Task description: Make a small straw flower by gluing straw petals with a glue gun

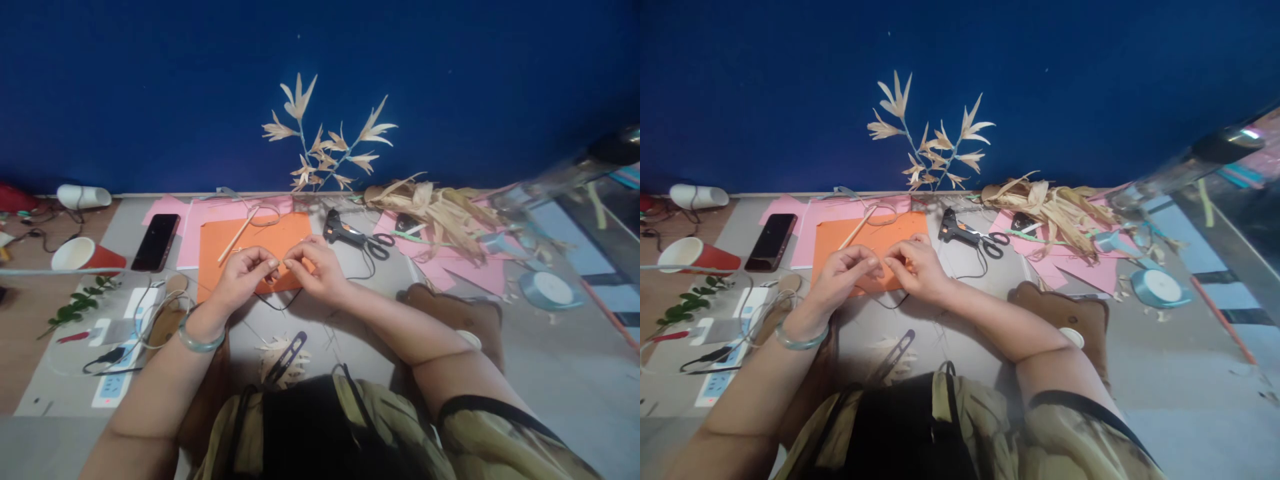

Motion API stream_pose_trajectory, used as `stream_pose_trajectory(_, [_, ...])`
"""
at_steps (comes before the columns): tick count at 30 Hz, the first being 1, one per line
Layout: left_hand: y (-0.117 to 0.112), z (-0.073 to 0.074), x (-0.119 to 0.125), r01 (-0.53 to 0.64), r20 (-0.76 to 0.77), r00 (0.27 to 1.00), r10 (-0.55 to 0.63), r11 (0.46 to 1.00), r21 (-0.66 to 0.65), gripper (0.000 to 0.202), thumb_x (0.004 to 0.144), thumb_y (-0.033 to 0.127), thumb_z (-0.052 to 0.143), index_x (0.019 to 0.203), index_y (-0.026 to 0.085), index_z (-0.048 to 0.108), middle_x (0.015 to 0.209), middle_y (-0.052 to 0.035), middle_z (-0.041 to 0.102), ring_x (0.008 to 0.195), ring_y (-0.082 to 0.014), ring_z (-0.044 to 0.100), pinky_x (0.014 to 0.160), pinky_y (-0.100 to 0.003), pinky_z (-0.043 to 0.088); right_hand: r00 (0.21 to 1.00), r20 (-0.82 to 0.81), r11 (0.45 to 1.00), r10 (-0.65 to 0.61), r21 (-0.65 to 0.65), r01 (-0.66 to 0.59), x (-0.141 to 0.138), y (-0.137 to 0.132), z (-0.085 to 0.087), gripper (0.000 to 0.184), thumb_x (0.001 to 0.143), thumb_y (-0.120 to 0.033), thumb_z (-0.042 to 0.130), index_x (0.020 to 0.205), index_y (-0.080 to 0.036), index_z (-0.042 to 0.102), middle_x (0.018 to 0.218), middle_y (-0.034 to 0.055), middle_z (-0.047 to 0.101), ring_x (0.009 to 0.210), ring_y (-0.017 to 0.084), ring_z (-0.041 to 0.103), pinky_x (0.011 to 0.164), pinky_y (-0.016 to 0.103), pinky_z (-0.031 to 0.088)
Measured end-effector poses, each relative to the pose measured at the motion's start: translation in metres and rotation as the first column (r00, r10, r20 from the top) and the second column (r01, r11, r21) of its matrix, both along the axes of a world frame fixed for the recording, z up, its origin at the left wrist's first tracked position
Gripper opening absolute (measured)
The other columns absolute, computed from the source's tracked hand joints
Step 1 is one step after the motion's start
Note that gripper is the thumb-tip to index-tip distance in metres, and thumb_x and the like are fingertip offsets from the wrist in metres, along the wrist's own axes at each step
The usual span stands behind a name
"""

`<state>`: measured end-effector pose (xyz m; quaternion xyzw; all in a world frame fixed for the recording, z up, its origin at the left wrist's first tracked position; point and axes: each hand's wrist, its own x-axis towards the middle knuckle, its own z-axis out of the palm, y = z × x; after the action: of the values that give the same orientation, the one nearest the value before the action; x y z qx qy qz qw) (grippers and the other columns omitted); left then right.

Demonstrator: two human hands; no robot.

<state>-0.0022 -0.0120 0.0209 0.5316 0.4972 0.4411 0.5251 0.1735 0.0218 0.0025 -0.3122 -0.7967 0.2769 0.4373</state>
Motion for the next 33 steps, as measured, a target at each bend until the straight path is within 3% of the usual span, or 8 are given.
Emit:
stream_pose_trajectory(5, [0.000,-0.004,-0.001,0.002,-0.010,1.000,-0.002,1.000,0.021,0.026,0.080,0.039,0.065,0.072,0.015,0.064,0.063,-0.0036,0.067,0.058,-0.0138,0.063,0.057,-0.025,0.053,1.000,0.005,1.000,-0.006,-0.010,0.006,0.001,0.001,0.001,0.014,0.087,-0.025,0.055,0.074,-0.020,0.057,0.068,0.0004,0.066,0.064,0.015,0.054,0.080,0.036,0.039])
stream_pose_trajectory(11, [-0.003,-0.007,0.000,-0.054,-0.214,0.970,0.112,0.964,0.262,0.025,0.073,0.031,0.074,0.093,0.016,0.070,0.082,-0.0073,0.074,0.073,-0.0178,0.069,0.066,-0.027,0.055,1.000,-0.013,0.999,-0.015,-0.042,0.014,-0.001,0.001,0.000,0.013,0.085,-0.023,0.058,0.071,-0.020,0.059,0.067,-0.0002,0.067,0.063,0.014,0.055,0.078,0.034,0.040])
stream_pose_trajectory(14, [-0.004,-0.006,0.000,-0.003,-0.355,0.919,0.171,0.904,0.427,0.012,0.081,0.028,0.067,0.084,0.018,0.072,0.082,-0.0066,0.075,0.076,-0.0177,0.069,0.071,-0.028,0.054,1.000,-0.021,0.998,-0.022,-0.057,0.021,-0.001,0.000,0.000,0.014,0.084,-0.023,0.060,0.071,-0.019,0.061,0.066,-0.0003,0.067,0.063,0.013,0.055,0.076,0.033,0.040])
stream_pose_trajectory(17, [-0.005,-0.008,-0.003,0.091,-0.431,0.879,0.206,0.813,0.575,0.011,0.086,0.023,0.061,0.087,0.020,0.072,0.084,-0.0052,0.075,0.079,-0.0169,0.069,0.075,-0.029,0.053,0.999,-0.019,0.991,-0.039,-0.125,0.036,-0.001,-0.001,0.002,0.014,0.083,-0.024,0.061,0.071,-0.018,0.062,0.066,0.0003,0.067,0.064,0.013,0.056,0.072,0.030,0.042])
stream_pose_trajectory(23, [-0.006,-0.015,-0.009,0.252,-0.566,0.774,0.286,0.680,0.688,0.017,0.088,0.019,0.057,0.099,0.022,0.070,0.094,-0.0062,0.075,0.088,-0.0178,0.069,0.084,-0.031,0.053,0.996,-0.090,0.925,0.018,-0.377,-0.051,0.000,0.001,0.005,0.015,0.082,-0.026,0.060,0.071,-0.015,0.060,0.066,0.0006,0.063,0.062,0.011,0.056,0.060,0.023,0.044])
stream_pose_trajectory(27, [-0.007,-0.014,-0.008,0.292,-0.582,0.751,0.310,0.635,0.716,0.018,0.088,0.015,0.056,0.101,0.019,0.068,0.093,-0.0074,0.074,0.086,-0.0173,0.069,0.082,-0.030,0.054,0.990,-0.135,0.864,0.048,-0.492,-0.109,0.000,0.003,0.005,0.015,0.080,-0.026,0.061,0.071,-0.014,0.060,0.065,-0.0004,0.060,0.061,0.010,0.054,0.058,0.022,0.044])
stream_pose_trajectory(33, [-0.007,-0.011,-0.007,0.298,-0.575,0.746,0.337,0.602,0.741,0.014,0.090,0.016,0.055,0.097,0.017,0.066,0.087,-0.0069,0.074,0.081,-0.0157,0.068,0.078,-0.028,0.054,0.989,-0.138,0.831,0.045,-0.545,-0.114,0.000,0.003,0.009,0.016,0.079,-0.027,0.061,0.069,-0.015,0.060,0.065,-0.0002,0.060,0.061,0.009,0.052,0.060,0.022,0.043])
